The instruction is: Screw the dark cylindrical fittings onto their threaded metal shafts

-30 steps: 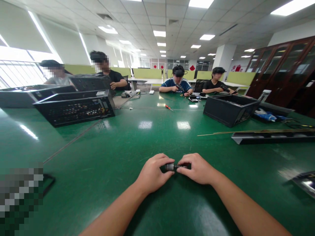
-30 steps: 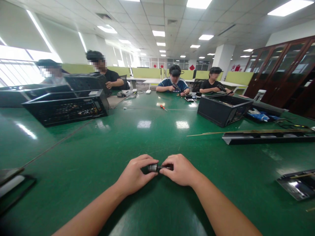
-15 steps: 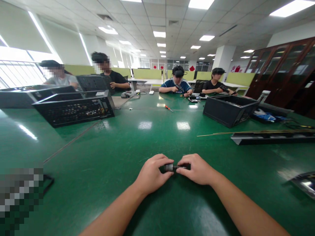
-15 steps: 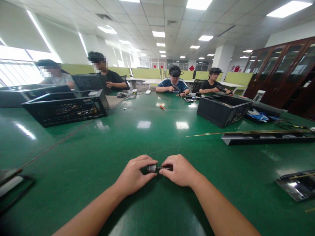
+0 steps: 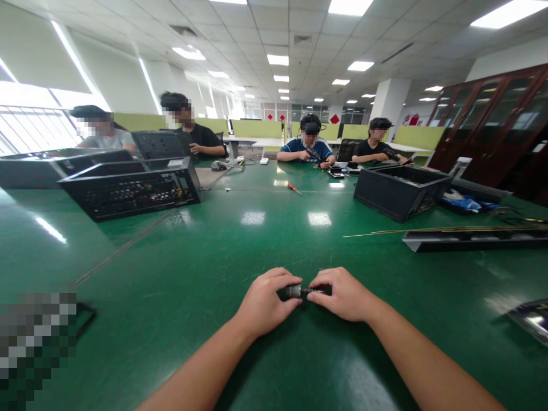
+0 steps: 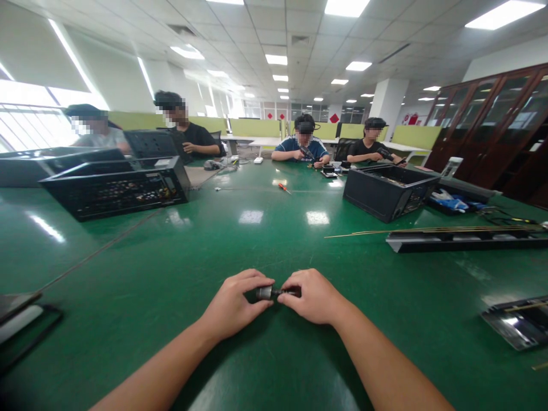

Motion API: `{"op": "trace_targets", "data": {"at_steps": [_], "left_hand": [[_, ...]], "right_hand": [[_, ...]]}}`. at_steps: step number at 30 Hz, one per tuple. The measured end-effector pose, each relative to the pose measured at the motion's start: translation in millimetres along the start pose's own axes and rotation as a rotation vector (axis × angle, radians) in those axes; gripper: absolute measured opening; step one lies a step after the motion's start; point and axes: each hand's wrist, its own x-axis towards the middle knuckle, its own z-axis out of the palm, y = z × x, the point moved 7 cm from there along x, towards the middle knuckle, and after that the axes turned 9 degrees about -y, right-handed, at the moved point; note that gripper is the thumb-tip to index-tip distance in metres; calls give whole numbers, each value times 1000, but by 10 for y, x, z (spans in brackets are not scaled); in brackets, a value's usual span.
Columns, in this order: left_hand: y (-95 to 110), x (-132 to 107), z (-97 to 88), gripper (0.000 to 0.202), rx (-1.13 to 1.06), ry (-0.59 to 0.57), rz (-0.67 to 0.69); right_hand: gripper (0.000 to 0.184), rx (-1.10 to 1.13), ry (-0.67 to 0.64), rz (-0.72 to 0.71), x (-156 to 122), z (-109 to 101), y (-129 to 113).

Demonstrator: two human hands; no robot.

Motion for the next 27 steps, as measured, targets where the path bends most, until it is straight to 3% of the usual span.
{"op": "trace_targets", "data": {"at_steps": [27], "left_hand": [[-23, 1, -12, 33, 0, 12, -5]], "right_hand": [[16, -10, -10, 8, -1, 13, 48]]}}
